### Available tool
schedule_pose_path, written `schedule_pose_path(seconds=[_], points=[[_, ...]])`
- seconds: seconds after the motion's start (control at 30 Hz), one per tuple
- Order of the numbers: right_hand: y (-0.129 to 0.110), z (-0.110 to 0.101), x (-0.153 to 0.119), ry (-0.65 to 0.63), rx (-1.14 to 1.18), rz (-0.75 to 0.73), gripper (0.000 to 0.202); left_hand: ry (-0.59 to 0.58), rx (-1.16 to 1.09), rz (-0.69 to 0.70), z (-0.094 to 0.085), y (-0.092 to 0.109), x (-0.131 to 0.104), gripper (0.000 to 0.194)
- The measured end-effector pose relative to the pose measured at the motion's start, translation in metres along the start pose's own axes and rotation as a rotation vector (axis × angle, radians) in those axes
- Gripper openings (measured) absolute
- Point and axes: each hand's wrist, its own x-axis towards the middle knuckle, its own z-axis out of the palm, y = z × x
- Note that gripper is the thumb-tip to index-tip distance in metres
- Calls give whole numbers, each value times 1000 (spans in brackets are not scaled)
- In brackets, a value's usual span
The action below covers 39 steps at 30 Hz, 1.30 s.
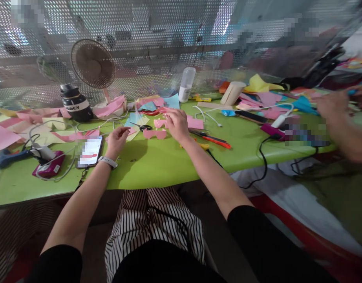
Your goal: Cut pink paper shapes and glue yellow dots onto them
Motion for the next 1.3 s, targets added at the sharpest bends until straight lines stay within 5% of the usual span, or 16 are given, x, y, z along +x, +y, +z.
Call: schedule_pose_path(seconds=[0.3, 0.67, 0.87, 1.13, 1.3], points=[[-5, -8, 6, -63, 56, 42, 27, -26, 106, 23, 0, 5, -2, 29], [-18, -33, 1, -600, -133, 170, 21, -99, 137, 60, 4, 8, -6, 27], [-29, -38, 5, -783, -231, 250, 25, -144, 108, 106, 6, 4, -7, 29], [-34, -49, 11, -838, -147, 289, 18, -163, 91, 72, 7, 6, -12, 29], [-24, -68, 45, -781, -161, 263, 21, -237, 59, 45, 8, 11, -18, 30]])
